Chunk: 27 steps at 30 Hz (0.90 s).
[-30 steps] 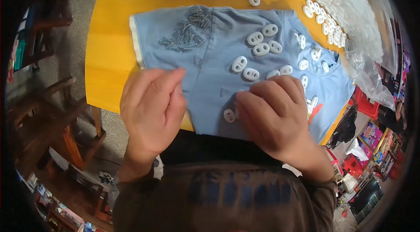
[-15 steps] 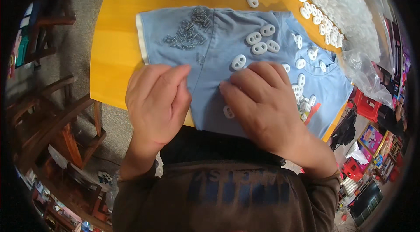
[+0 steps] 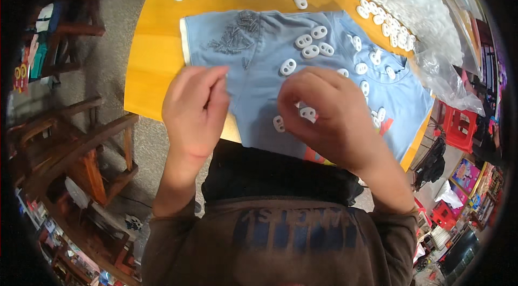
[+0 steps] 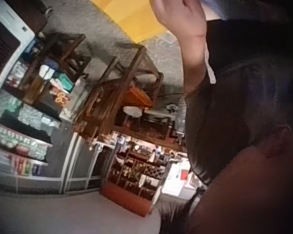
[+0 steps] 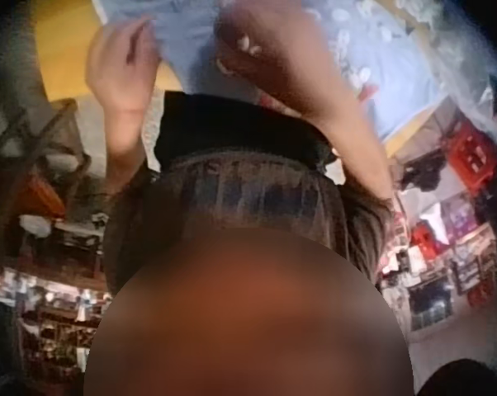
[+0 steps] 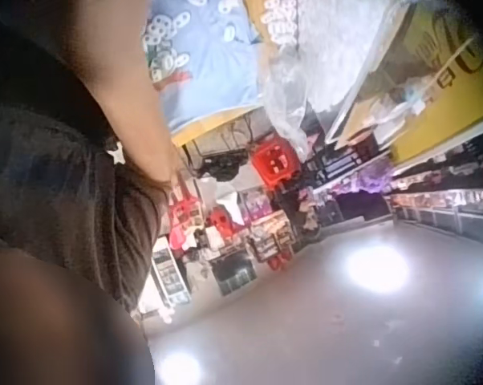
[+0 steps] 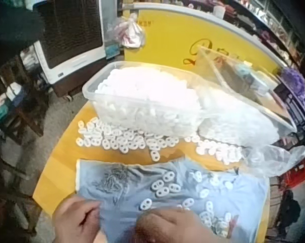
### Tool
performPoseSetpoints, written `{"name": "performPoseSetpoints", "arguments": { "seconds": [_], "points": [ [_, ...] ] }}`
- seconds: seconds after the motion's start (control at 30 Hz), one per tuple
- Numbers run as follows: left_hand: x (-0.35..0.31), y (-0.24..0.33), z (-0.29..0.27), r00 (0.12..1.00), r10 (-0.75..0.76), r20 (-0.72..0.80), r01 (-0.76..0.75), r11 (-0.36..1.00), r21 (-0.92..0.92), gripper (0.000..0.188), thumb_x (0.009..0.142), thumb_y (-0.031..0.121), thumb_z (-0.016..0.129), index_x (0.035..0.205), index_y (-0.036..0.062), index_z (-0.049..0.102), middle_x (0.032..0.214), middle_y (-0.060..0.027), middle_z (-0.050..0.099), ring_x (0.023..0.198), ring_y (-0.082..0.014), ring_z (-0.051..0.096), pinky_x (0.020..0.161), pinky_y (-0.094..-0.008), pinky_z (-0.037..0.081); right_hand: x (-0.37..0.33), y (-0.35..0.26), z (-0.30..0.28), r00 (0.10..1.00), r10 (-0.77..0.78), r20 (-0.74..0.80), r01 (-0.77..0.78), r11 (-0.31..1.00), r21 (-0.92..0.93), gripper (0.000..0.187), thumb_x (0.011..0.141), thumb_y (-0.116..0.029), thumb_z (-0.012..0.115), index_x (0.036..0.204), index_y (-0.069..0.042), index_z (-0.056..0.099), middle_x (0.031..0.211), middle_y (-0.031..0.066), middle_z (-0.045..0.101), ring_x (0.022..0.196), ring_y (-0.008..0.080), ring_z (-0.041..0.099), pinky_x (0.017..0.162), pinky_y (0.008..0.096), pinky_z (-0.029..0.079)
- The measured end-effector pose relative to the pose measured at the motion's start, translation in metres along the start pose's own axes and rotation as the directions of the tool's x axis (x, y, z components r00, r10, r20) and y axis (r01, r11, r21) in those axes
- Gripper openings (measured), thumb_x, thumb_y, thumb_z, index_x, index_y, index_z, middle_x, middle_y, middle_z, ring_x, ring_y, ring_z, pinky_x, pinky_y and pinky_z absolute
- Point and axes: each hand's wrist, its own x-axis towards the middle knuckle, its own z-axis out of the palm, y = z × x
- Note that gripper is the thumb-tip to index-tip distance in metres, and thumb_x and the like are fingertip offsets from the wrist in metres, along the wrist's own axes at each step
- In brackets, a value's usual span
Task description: The person is manually picking up small white plastic cord locks from a pile, inspecting them, and then sorting them into containers or placing them on a blue shirt.
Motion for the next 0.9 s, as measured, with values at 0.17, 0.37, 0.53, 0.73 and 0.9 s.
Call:
{"name": "performPoseSetpoints", "arguments": {
  "seconds": [0.17, 0.37, 0.53, 0.73, 0.9],
  "points": [
    [-0.012, 0.039, -0.009, 0.928, -0.331, 0.169, 0.371, 0.795, -0.481, 0.019, 0.074, -0.009, 0.061, 0.092, -0.0021, 0.061, 0.084, -0.0063, 0.057, 0.069, -0.01, 0.05, 0.061, -0.0203, 0.04, -0.036, -0.007, -0.005, 0.939, 0.343, -0.005, -0.243, 0.675, 0.696, 0.019, 0.076, 0.009, 0.061, 0.089, -0.002, 0.053, 0.087, 0.0062, 0.06, 0.083, 0.014, 0.059, 0.072, 0.0254, 0.045],
    [-0.016, 0.075, 0.003, 0.872, -0.164, 0.461, 0.471, 0.541, -0.697, 0.022, 0.076, -0.006, 0.062, 0.097, -0.0003, 0.06, 0.087, -0.006, 0.055, 0.073, -0.0108, 0.05, 0.063, -0.0206, 0.039, -0.069, -0.017, -0.011, 0.895, 0.441, -0.069, -0.152, 0.445, 0.882, 0.021, 0.077, 0.008, 0.062, 0.092, -0.001, 0.051, 0.088, 0.007, 0.06, 0.084, 0.013, 0.059, 0.076, 0.0262, 0.047],
    [-0.015, 0.089, 0.01, 0.87, -0.076, 0.488, 0.438, 0.577, -0.69, 0.021, 0.077, -0.005, 0.061, 0.097, -0.0006, 0.06, 0.088, -0.0065, 0.055, 0.072, -0.0107, 0.049, 0.063, -0.0207, 0.038, -0.087, -0.016, -0.015, 0.878, 0.465, -0.113, -0.115, 0.436, 0.893, 0.017, 0.078, 0.005, 0.063, 0.089, -0.003, 0.054, 0.085, 0.0029, 0.06, 0.081, 0.01, 0.059, 0.074, 0.024, 0.045],
    [-0.018, 0.1, 0.015, 0.86, -0.087, 0.502, 0.448, 0.6, -0.663, 0.02, 0.076, -0.005, 0.061, 0.096, -0.0003, 0.061, 0.088, -0.0063, 0.056, 0.072, -0.0111, 0.049, 0.063, -0.0214, 0.039, -0.099, -0.014, -0.016, 0.864, 0.466, -0.189, -0.087, 0.509, 0.857, 0.016, 0.075, 0.002, 0.067, 0.085, -0.004, 0.057, 0.081, 0.0028, 0.059, 0.076, 0.0126, 0.059, 0.066, 0.0243, 0.046],
    [-0.017, 0.108, 0.017, 0.867, -0.1, 0.488, 0.422, 0.668, -0.613, 0.02, 0.075, -0.005, 0.062, 0.094, 0.0011, 0.061, 0.082, -0.0059, 0.057, 0.068, -0.013, 0.05, 0.061, -0.0224, 0.039, -0.104, -0.012, -0.018, 0.862, 0.455, -0.224, -0.086, 0.566, 0.82, 0.015, 0.073, 0.001, 0.068, 0.083, -0.004, 0.058, 0.08, 0.0046, 0.059, 0.075, 0.0169, 0.06, 0.066, 0.0257, 0.046]
  ]
}}
